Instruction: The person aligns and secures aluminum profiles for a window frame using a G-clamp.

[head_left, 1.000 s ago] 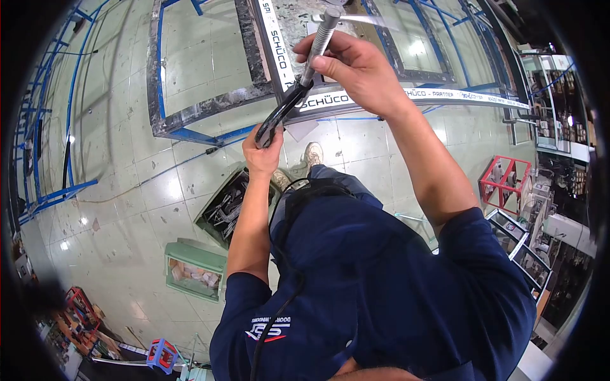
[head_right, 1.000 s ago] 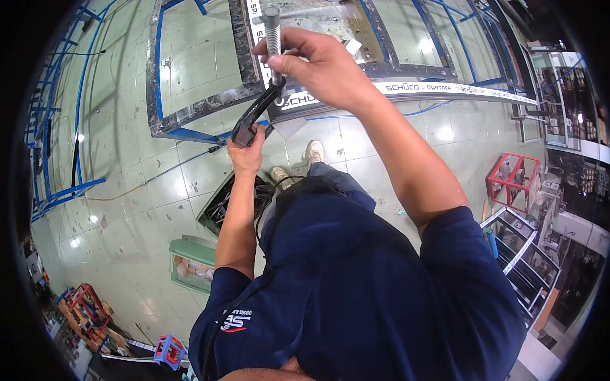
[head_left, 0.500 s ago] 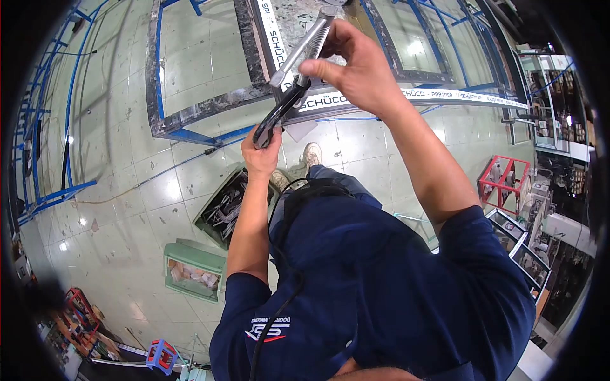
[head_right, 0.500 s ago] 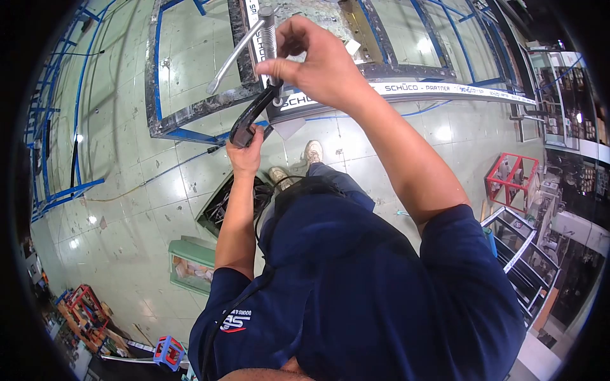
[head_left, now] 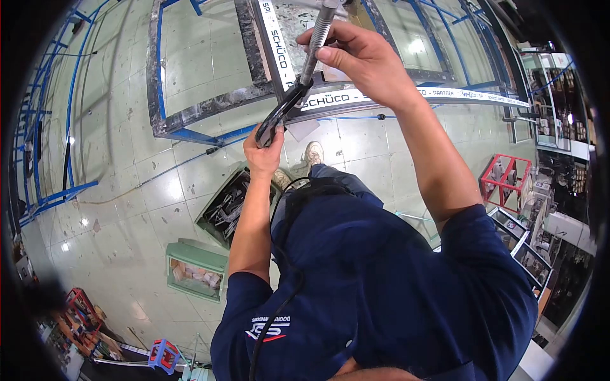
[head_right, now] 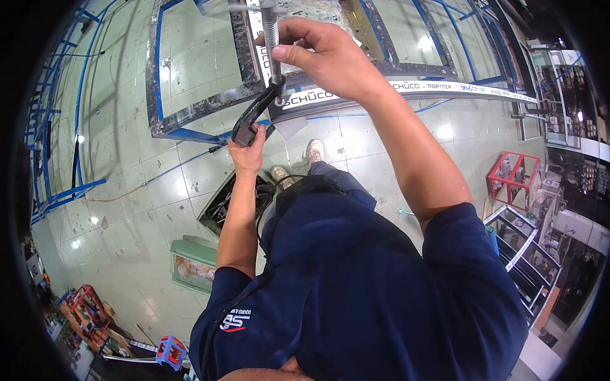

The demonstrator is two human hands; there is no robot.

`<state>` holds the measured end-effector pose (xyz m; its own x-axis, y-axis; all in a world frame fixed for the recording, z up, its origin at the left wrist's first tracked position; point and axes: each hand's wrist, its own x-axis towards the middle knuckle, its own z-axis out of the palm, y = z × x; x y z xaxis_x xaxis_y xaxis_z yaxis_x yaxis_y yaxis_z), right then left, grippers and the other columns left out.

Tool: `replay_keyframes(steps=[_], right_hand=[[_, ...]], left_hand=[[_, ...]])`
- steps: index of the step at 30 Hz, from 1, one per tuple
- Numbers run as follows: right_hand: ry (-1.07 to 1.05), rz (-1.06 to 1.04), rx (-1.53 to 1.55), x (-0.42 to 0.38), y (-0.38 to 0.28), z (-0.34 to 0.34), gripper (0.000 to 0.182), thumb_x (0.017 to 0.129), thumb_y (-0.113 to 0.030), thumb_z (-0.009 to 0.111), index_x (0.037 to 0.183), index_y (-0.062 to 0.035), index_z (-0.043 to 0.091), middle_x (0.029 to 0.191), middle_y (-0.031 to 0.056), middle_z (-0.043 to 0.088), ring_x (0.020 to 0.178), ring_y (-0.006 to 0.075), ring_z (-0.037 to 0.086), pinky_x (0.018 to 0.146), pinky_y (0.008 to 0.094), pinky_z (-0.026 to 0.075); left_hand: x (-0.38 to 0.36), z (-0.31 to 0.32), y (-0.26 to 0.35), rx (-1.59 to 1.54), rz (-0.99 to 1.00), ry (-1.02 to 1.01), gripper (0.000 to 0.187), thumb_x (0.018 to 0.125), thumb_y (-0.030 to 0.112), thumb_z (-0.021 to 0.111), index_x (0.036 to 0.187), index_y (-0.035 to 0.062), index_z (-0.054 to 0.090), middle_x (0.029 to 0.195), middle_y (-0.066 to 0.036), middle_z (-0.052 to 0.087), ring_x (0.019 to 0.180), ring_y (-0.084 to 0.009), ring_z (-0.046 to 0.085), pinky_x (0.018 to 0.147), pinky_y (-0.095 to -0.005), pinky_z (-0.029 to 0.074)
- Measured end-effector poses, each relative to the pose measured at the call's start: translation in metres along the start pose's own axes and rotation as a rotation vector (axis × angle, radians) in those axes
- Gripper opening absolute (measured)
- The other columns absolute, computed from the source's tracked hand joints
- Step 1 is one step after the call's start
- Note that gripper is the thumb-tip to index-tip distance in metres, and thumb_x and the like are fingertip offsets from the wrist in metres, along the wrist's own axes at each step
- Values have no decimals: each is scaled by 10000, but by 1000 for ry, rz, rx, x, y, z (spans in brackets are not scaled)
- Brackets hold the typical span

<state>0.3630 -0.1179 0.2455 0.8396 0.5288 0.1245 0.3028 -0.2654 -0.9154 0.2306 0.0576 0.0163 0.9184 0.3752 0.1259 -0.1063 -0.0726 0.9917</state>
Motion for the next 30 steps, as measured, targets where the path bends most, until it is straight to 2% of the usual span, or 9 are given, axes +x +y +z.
replay_keyframes(steps=[4,6,10,12,18,21,25,27,30], right_hand=[[113,-36,16,-1,0,11,292,895,-217,804,1069,-29,665,828,7,636,833,103,589,789,289,506],[121,-40,-212,-2,-6,12,361,916,-229,774,1212,-42,684,887,10,651,839,103,581,797,292,508],[54,-48,-34,2,-2,4,385,913,-238,779,1234,-51,677,921,23,663,839,108,587,809,294,515],[-29,11,37,1,-10,1,375,934,-203,772,1244,-23,663,1071,37,707,1011,136,654,934,299,515],[76,44,-362,3,-12,3,309,958,-170,737,1209,-13,649,1173,53,679,1080,133,610,965,304,494],[-77,0,133,2,-9,-5,349,944,-172,761,1230,-10,643,1186,54,687,1078,129,613,963,325,505],[125,3,173,-1,-3,6,339,966,-136,725,1268,-11,635,1203,60,685,1115,133,609,998,314,487],[111,33,-213,-1,-8,5,379,960,-129,731,1301,-8,621,1224,66,678,1150,150,605,1015,318,482],[-34,-103,125,8,5,-7,441,928,-218,785,1289,-21,627,1216,77,681,1151,167,612,1003,326,491]], left_hand=[[0,2,1,-68,-18,17,138,876,116,779,907,10,697,741,1,639,673,-83,539,633,-255,454],[0,1,0,-35,-13,6,140,875,117,781,904,10,697,739,-1,637,670,-84,538,630,-256,453],[1,2,-4,-12,15,21,137,872,117,783,895,12,699,730,-2,630,663,-84,531,619,-261,449],[0,2,-3,-17,17,27,136,871,118,783,891,13,698,724,0,627,661,-85,529,617,-262,448],[0,2,-4,23,-2,9,133,871,118,785,878,20,696,709,7,622,653,-81,519,610,-260,443],[-2,2,-2,6,-11,11,130,870,118,785,876,23,697,707,8,621,651,-81,518,609,-259,442],[-2,4,-2,-43,-25,18,131,872,121,784,882,24,697,717,7,625,656,-82,525,614,-259,444],[-1,3,-5,-33,-18,16,134,874,123,784,886,21,697,722,6,627,660,-82,528,616,-257,445],[-1,4,-8,-37,-16,21,141,877,125,782,890,16,695,729,3,630,667,-82,531,621,-256,447]])
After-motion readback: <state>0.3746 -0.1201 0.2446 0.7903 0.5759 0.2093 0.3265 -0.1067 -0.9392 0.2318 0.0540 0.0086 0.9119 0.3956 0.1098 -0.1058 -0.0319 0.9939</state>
